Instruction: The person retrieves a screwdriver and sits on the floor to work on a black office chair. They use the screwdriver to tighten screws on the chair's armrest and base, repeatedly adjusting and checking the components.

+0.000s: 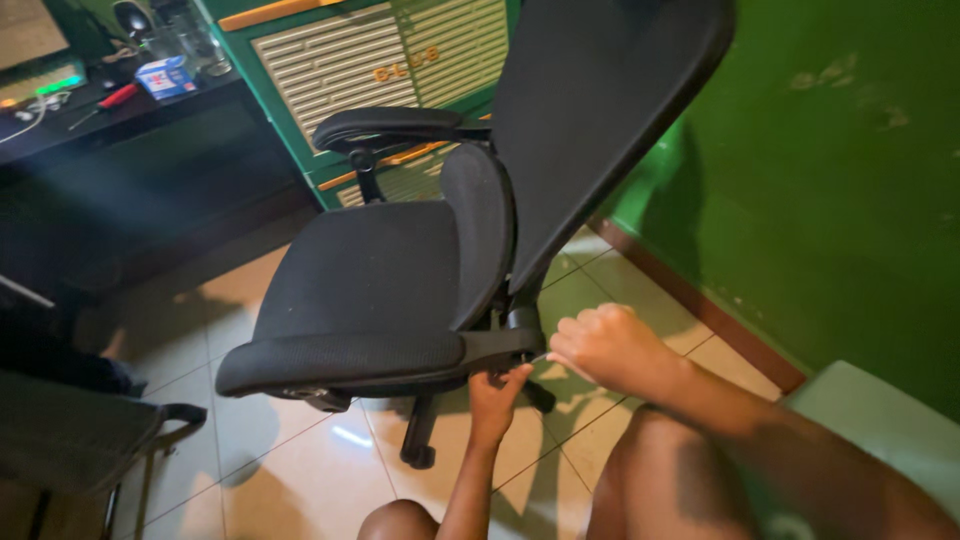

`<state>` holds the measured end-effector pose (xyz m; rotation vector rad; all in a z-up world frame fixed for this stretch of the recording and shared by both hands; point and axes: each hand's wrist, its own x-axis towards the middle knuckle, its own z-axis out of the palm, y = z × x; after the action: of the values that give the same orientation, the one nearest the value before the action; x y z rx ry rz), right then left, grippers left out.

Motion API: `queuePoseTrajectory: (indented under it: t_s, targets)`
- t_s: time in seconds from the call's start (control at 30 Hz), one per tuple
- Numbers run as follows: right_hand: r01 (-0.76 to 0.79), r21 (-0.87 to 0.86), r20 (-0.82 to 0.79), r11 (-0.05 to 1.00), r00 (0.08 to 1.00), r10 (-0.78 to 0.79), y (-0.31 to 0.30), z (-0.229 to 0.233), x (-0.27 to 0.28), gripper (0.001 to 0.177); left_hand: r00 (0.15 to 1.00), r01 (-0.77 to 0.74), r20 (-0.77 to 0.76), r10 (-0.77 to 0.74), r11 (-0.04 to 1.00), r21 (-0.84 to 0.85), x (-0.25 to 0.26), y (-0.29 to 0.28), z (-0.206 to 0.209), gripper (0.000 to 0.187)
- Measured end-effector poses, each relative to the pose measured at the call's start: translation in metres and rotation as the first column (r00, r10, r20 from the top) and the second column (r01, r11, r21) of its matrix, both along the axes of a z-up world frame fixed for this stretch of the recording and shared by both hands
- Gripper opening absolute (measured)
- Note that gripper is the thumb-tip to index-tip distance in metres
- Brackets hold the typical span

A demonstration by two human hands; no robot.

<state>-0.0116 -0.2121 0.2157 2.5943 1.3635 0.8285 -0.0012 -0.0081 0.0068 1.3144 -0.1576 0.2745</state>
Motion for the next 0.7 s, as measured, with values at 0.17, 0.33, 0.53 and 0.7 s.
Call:
queuePoseTrajectory:
  t_s: [0.17,0.33,0.53,0.7]
  targets:
    - [0.001,0.027,0.009,1.0,1.0,-0.001,-0.003,-0.001,0.004,0.034,0.999,0.01,-0.049,-0.011,1.0,-0.017,-0.001,-0.006,0.013,0.034]
    - [-0.033,0.025,0.121,0.999,0.992,0.03,-0.005,-0.001,0.005,0.037,0.991,0.126,-0.02,-0.133,0.968,-0.217,-0.005,-0.013,0.02,0.068]
    - [-0.055,0.056,0.159,0.997,0.986,0.045,-0.005,-0.003,0.005,0.037,0.984,0.169,-0.034,-0.172,0.982,-0.087,-0.001,-0.008,0.014,0.07]
    - [-0.047,0.047,0.149,0.998,0.988,0.04,-0.003,-0.003,0.003,0.037,0.989,0.144,-0.027,-0.145,0.989,-0.028,-0.002,-0.004,0.011,0.069]
